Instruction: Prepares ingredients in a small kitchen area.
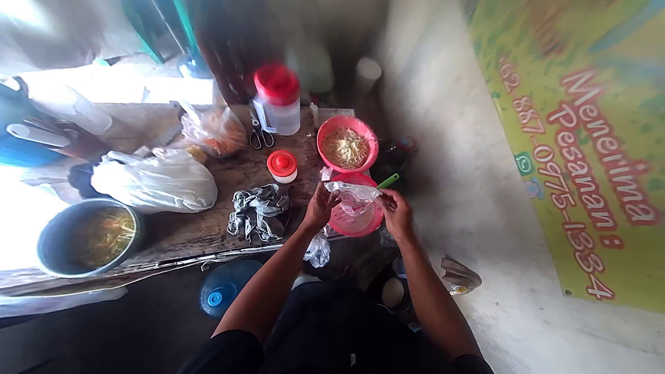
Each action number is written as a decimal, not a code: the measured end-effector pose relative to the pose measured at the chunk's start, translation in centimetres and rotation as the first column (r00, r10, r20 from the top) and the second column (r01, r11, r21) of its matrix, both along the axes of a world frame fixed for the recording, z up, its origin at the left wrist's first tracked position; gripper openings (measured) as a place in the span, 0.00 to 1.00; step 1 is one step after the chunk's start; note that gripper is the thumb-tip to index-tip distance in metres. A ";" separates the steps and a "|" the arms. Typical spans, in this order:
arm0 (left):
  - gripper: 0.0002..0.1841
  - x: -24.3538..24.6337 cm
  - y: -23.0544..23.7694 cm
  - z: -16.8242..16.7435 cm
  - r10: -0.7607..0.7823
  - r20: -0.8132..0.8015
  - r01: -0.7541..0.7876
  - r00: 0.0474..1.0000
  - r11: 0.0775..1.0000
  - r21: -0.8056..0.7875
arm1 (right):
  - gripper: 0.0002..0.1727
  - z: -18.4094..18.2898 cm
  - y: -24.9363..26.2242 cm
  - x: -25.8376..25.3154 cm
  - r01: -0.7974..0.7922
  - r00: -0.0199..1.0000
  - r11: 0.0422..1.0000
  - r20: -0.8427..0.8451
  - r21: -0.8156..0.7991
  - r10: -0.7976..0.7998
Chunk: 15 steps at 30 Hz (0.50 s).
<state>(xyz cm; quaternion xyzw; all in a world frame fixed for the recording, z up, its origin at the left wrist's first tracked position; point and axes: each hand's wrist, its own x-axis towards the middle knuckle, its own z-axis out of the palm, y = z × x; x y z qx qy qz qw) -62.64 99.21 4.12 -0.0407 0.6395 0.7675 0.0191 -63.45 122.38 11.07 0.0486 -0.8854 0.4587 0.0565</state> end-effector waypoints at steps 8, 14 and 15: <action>0.19 0.2 -0.9 -0.4 0.021 -0.005 -0.021 1.000 0.915 -0.404 | 0.07 0.5 -0.5 -1.0 -0.040 0.977 0.990 -0.200 0.137 0.067; 0.16 0.8 -0.8 0.8 0.041 0.028 -0.017 0.999 0.814 -0.581 | 0.10 0.5 0.1 -2.2 -0.068 0.942 0.943 -0.290 0.325 0.168; 0.17 0.9 -0.8 0.9 0.051 0.042 -0.016 0.998 0.807 -0.590 | 0.10 0.6 0.1 -2.3 -0.090 0.935 0.929 -0.292 0.359 0.203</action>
